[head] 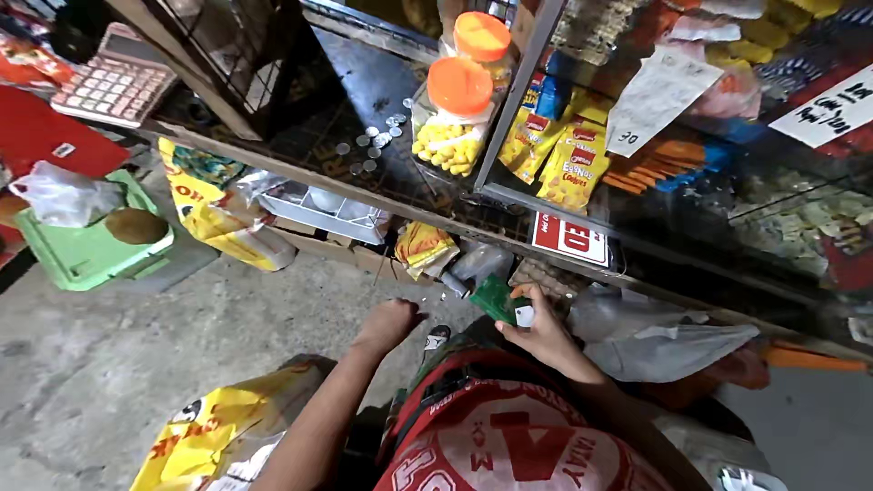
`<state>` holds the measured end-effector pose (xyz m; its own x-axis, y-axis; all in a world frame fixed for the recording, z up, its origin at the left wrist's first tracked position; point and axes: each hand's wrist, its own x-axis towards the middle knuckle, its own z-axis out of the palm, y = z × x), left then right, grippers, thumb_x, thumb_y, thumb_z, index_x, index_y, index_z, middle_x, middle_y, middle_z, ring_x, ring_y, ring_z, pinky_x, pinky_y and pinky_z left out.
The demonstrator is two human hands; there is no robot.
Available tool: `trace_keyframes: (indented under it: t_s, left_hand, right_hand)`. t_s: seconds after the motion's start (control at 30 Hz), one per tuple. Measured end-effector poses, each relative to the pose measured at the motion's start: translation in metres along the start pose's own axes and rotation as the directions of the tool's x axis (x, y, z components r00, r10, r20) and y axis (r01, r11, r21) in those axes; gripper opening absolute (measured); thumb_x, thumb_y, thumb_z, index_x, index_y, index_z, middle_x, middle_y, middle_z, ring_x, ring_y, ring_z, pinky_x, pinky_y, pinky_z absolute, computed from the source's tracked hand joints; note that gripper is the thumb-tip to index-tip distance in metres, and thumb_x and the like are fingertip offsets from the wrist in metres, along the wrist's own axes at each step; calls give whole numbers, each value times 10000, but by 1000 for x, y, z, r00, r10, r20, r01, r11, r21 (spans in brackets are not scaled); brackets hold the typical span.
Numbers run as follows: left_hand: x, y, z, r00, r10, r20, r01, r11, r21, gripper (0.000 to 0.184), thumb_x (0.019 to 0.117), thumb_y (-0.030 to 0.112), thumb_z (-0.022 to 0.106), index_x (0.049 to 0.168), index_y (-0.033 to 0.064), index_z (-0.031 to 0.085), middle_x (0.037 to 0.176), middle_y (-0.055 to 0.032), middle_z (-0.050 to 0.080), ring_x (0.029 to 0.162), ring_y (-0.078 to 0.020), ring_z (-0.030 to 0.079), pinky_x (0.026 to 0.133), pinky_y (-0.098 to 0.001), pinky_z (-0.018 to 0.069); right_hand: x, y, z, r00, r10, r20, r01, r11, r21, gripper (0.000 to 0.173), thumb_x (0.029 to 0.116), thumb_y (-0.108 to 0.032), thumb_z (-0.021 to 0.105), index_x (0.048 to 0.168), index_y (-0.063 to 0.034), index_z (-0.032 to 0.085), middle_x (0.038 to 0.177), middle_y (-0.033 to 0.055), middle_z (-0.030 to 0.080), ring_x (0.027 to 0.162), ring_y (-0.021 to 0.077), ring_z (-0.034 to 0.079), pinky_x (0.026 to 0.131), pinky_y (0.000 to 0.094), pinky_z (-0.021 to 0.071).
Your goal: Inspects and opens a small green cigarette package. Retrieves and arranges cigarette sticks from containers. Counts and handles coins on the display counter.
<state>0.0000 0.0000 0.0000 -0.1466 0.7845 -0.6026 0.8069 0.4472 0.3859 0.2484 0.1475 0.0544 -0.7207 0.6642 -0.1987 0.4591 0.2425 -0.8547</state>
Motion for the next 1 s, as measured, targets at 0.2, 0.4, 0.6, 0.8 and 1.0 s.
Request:
trace_keyframes:
  t_s: [0.2, 0.4, 0.6, 0.8, 1.0]
  left_hand:
    - [15, 48, -35, 823, 562, -89, -527, 695, -488, 1078, 744, 404, 891, 1565, -14, 329, 1582, -216, 391, 1457, -349, 394, 1179, -514, 355]
    - [39, 150, -30, 892, 364, -268, -135, -351, -927, 466, 870, 408, 734, 1170, 62, 644, 1090, -91, 734, 1018, -187, 709, 890, -359, 596]
    - [63, 165, -34, 685, 722, -94, 274, -375, -886, 214, 856, 273, 717, 1019, 138, 683, 835, 2, 673, 785, -128, 688, 771, -308, 593]
    - [38, 209, -22, 465, 884, -45, 471, -290, -833, 144, 872, 247, 705, 971, 144, 721, 826, 16, 694, 771, -106, 690, 737, -287, 577]
    - [12, 239, -5, 552, 824, -126, 136, -238, -962, 148, 915, 241, 669, 1008, 176, 765, 881, 37, 738, 812, -46, 700, 751, -232, 580]
  right_hand:
    - [-10, -2, -3, 937, -212, -278, 263, 951, 160, 611, 807, -197, 797, 1266, 58, 484, 1287, 159, 565, 1213, 103, 560, 1005, 239, 503]
    - [-10, 3, 24, 783, -399, -478, 359, 916, -178, 672, 831, -500, 767, 1211, 13, 560, 1313, 247, 569, 1278, 223, 557, 1057, 329, 489]
    - [-30, 21, -8, 672, -480, -565, 340, 877, -341, 634, 799, -554, 822, 1242, -177, 570, 1437, 133, 494, 1370, 227, 471, 1146, 393, 411]
    - [-59, 18, -30, 638, -495, -590, 482, 854, -196, 506, 882, -404, 797, 1269, -173, 567, 1369, 10, 557, 1352, 105, 487, 1143, 282, 418]
    - [-83, 28, -59, 504, -627, -594, 485, 775, -406, 257, 1026, -406, 595, 1121, -167, 608, 1245, 19, 560, 1286, 105, 519, 1168, 330, 390]
